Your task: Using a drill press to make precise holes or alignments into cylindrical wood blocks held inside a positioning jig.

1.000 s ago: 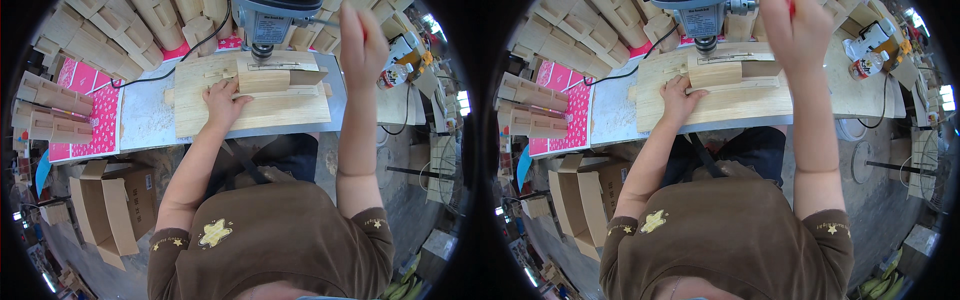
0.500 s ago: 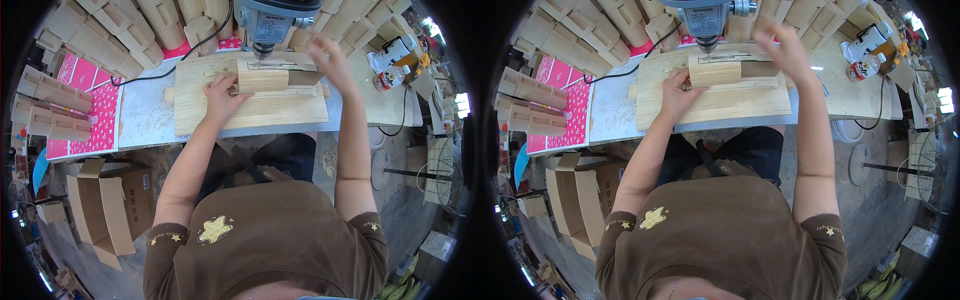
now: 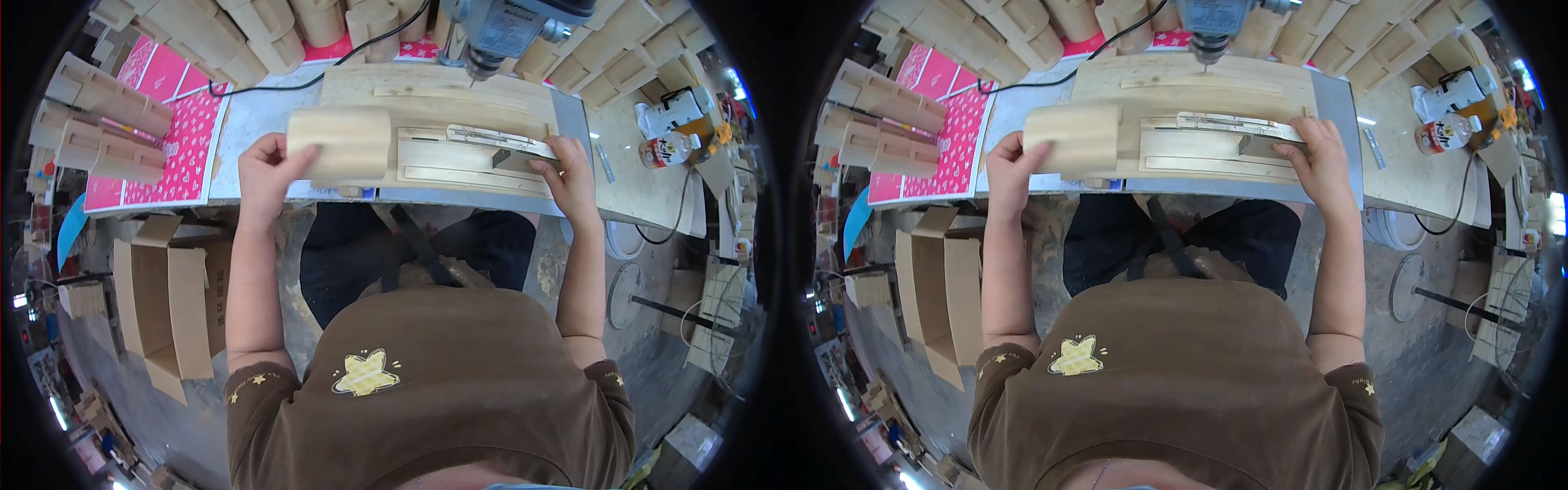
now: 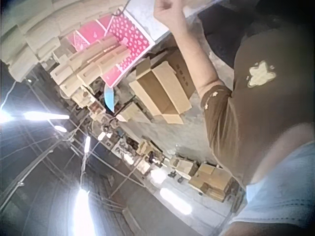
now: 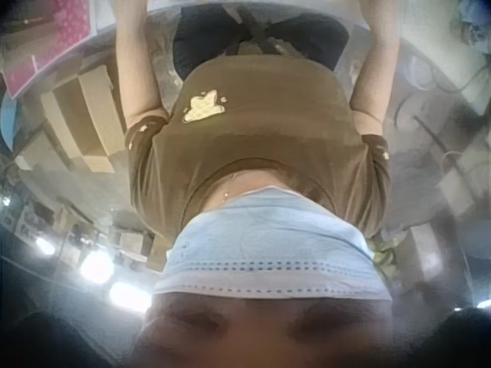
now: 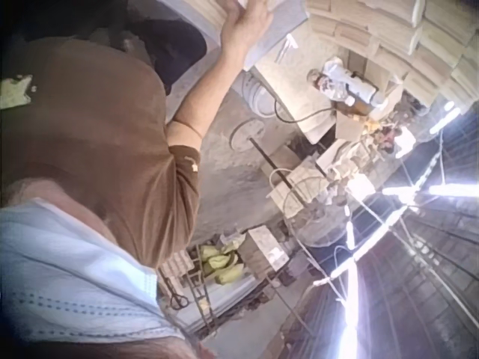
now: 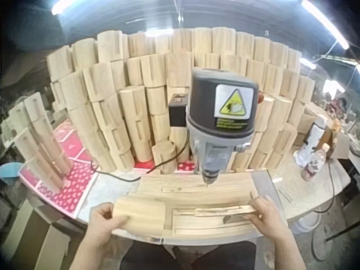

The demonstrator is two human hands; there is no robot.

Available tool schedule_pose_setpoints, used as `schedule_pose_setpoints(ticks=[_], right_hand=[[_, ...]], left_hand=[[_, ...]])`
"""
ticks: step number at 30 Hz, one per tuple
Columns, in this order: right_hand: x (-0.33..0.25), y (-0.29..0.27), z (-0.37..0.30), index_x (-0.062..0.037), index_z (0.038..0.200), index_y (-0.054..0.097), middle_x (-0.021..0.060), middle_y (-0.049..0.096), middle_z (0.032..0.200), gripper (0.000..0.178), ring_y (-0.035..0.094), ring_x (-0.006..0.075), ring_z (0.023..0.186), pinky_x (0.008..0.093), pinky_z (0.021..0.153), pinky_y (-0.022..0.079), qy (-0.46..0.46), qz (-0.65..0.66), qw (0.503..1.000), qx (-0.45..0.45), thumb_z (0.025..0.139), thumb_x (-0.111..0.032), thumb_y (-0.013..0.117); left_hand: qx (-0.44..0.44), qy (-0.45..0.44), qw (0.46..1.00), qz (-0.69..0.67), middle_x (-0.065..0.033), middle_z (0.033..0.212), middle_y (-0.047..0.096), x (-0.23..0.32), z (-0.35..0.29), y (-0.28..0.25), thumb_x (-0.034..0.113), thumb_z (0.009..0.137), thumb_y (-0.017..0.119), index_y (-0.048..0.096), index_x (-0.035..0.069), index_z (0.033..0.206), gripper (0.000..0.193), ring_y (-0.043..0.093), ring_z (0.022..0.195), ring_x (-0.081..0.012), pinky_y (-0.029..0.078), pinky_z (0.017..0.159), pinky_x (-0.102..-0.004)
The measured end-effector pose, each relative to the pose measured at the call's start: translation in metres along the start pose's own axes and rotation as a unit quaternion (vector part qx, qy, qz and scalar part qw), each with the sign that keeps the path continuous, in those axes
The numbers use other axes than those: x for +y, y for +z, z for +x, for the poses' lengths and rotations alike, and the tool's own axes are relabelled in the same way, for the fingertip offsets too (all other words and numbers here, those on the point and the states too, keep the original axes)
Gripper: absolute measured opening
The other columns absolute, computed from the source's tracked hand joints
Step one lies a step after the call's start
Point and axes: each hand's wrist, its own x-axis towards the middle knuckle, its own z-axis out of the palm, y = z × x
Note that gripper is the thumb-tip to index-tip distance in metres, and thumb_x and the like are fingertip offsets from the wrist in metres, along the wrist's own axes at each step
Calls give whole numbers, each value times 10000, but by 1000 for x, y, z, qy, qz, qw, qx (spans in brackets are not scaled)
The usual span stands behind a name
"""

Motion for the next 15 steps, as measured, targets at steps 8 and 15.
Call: schedule_pose_setpoints(ticks=[8,15], right_hand=[[-19,9,-2,-29,952,573,99,571,873,294,486,294,857,355,758,398,-31,15,999,-22,700,-110,702],[-15,5,0,-14,954,566,98,562,881,285,487,273,841,341,734,405,-40,35,998,-29,707,-76,694]], left_hand=[[19,-158,987,9,-28,582,550,9,-12,34,266,730,742,595,-4,660,315,460,470,-70,333,432,-204],[-44,-154,987,-30,-39,574,554,1,-5,37,280,719,750,604,-14,680,331,455,460,-74,325,424,-212]])
